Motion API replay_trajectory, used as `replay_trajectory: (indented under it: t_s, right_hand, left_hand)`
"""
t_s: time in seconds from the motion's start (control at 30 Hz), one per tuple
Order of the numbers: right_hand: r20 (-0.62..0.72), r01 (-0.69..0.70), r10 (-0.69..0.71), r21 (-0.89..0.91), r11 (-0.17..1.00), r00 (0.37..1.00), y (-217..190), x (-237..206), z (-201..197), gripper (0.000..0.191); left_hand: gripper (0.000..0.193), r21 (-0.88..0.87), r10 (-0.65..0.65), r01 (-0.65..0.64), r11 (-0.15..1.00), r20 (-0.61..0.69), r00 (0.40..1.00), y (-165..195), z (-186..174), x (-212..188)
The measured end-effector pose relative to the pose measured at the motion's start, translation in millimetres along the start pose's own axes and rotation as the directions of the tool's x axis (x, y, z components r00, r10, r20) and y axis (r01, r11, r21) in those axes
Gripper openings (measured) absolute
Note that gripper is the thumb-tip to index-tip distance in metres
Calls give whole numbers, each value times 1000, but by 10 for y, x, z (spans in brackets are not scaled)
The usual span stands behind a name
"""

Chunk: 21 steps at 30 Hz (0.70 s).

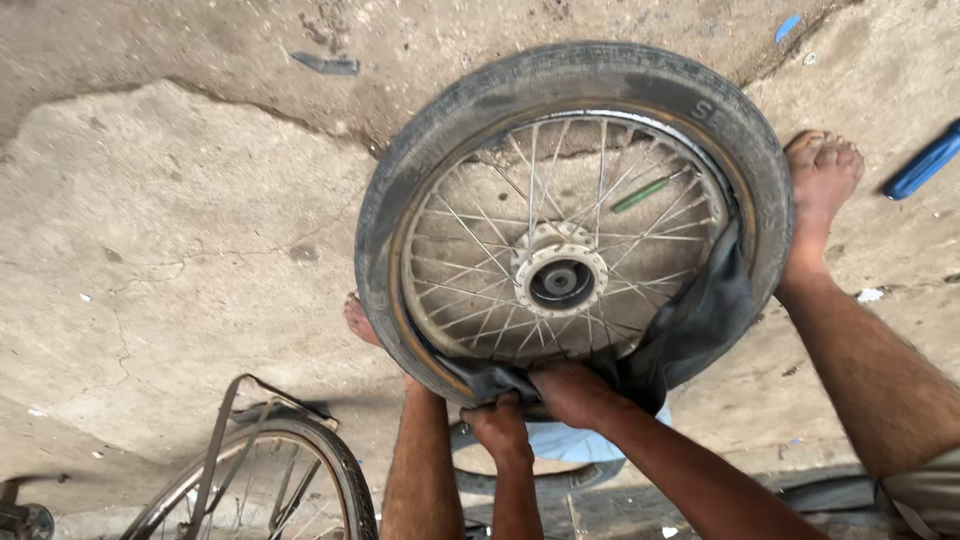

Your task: The person works on a spoked wheel lying on the concrete floor, tucking a black rubber inner tube inside the tire and working it around the rim by hand, pressing the tube and tire bead into place section by section. At the end they reach into a toolbox of wrenches and pliers to pick out a tool.

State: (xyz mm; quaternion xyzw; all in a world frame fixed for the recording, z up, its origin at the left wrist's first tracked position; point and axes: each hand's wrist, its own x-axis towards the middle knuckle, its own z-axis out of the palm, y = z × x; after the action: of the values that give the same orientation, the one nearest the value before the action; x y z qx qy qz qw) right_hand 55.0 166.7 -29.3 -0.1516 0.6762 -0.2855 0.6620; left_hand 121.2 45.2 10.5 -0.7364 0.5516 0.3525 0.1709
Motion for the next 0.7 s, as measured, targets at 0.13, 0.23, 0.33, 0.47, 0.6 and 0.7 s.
replay_trajectory:
  t_s: [0.13, 0.23, 0.33, 0.47, 0.6, 0.7]
  right_hand:
    - [328, -191, 161, 60, 980, 931, 73, 140, 255, 23]
    - [266, -173, 167, -3, 985, 949, 81, 254, 324, 26]
    - [169, -89, 60, 168, 982, 984, 83, 252, 268, 35]
    - [148, -75, -9, 552, 831, 989, 17, 121, 56, 61]
    - [242, -127, 9, 475, 871, 970, -149, 177, -185, 77]
    - [513, -232, 94, 211, 950, 853, -238, 342, -286, 82]
  left_hand:
    - [62, 174, -61, 63, 983, -14, 998, -58, -105, 12]
    - [54, 270, 83, -86, 959, 25, 996, -10, -129, 10]
    - [69, 119, 97, -93, 989, -31, 995, 59, -106, 27]
    - [69, 172, -30, 34, 984, -30, 999, 36, -82, 64]
    - [66, 164, 33, -32, 986, -7, 999, -117, -84, 109]
    - [71, 196, -18, 20, 980, -12, 1000, -124, -123, 102]
